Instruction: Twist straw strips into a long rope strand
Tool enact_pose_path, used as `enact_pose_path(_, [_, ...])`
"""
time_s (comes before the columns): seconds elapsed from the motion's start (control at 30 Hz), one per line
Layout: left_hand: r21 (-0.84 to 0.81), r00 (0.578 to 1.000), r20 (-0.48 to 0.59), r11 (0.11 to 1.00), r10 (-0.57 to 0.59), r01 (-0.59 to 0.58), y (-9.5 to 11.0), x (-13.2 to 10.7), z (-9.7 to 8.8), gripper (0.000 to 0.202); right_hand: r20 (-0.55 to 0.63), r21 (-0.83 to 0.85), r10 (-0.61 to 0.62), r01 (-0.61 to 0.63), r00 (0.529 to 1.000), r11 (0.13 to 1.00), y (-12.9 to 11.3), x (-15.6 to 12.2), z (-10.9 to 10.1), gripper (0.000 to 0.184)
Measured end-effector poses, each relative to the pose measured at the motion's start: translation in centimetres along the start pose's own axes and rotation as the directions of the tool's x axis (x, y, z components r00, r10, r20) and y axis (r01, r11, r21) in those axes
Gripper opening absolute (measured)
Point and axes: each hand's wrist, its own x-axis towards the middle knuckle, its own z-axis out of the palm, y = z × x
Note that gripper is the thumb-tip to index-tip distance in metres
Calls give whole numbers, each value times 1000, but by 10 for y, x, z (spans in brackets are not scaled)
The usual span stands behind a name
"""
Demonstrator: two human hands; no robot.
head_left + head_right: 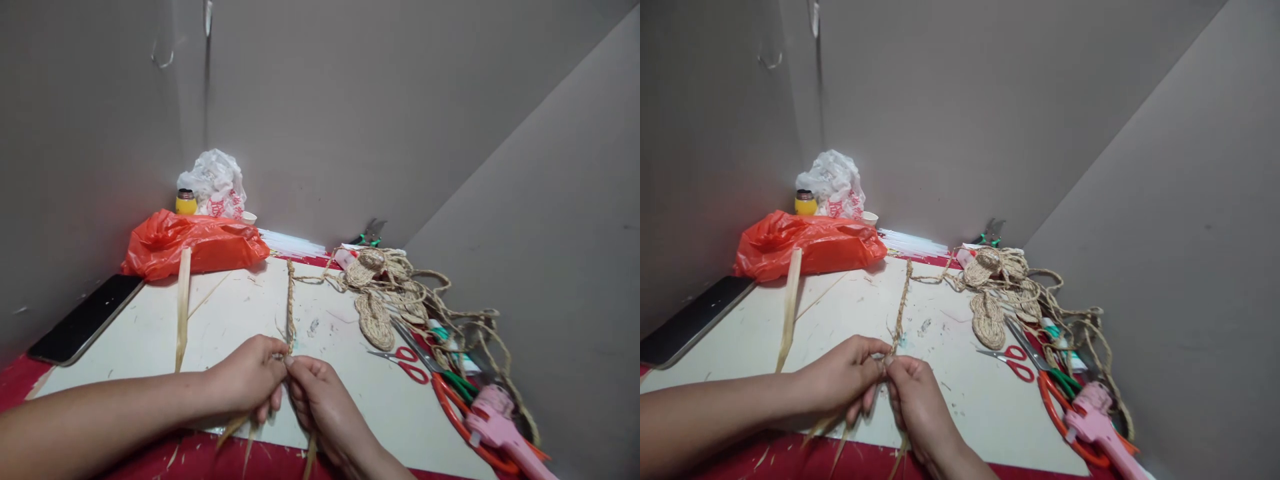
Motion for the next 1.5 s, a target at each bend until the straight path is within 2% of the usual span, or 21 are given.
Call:
enact_pose_path(0.13, [90, 996, -50, 994, 71, -66, -5, -5, 9, 40, 55, 103, 41, -47, 998, 994, -2, -4, 2, 46])
enact_pose_path(0.27, [261, 976, -118, 954, 184, -149, -7, -7, 12, 43, 61, 110, 29, -36, 998, 993, 1, -4, 1, 40])
enact_pose_path(0.37, [394, 956, -138, 900, 260, -188, -1, -11, 9, 44, 61, 128, 34, -42, 998, 991, 3, -3, -1, 37])
enact_pose_path(0.47, [480, 944, -182, 863, 274, -158, 11, -12, -1, 32, 76, 167, 41, -54, 996, 985, 2, -4, -3, 37])
enact_pose_path(0.53, [477, 910, -273, 865, 311, -153, 15, -7, -9, 27, 87, 189, 48, -64, 995, 980, 0, -5, -4, 36])
enact_pose_path(0.6, [364, 897, -311, 911, 314, -193, 13, 1, -13, 25, 100, 199, 52, -71, 994, 977, -3, -6, -5, 34])
enact_pose_path(0.63, [256, 917, -281, 943, 283, -212, 10, 6, -13, 24, 110, 197, 54, -75, 992, 978, -4, -6, -5, 34])
enact_pose_path(0.7, [11, 976, -136, 985, 169, -169, 2, 13, -11, 20, 144, 181, 57, -83, 988, 980, -6, -6, -6, 34])
enact_pose_path(0.77, [-94, 995, -20, 991, 93, -95, -5, 17, -7, 17, 178, 157, 68, -96, 982, 983, -7, -5, -7, 35])
enact_pose_path(0.93, [93, 985, -37, 982, 167, -163, -3, 11, -6, 21, 182, 101, 102, -122, 978, 987, -8, -6, -12, 33])
enact_pose_path(1.07, [205, 982, -2, 962, 186, -182, 2, 7, -12, 23, 166, 12, 114, -118, 980, 993, -7, -6, -17, 32])
enact_pose_path(1.17, [266, 978, 42, 942, 204, -207, 1, 8, -15, 24, 161, -155, 55, -30, 985, 988, -9, -3, -21, 33])
enact_pose_path(1.23, [262, 977, 70, 941, 203, -214, -1, 9, -17, 24, 166, -324, -42, 95, 985, 941, -11, -3, -22, 32])
enact_pose_path(1.33, [198, 987, 77, 968, 143, -156, -3, 13, -18, 23, 170, -568, -183, 248, 968, 785, -15, -5, -21, 29])
enact_pose_path(1.43, [96, 998, 63, 995, 26, -32, -3, 15, -15, 22, 172, -723, -287, 319, 942, 613, -14, -8, -19, 30])
enact_pose_path(1.5, [38, 999, 47, 999, -22, 20, -1, 14, -12, 22, 180, -785, -309, 325, 934, 527, -13, -11, -18, 30])
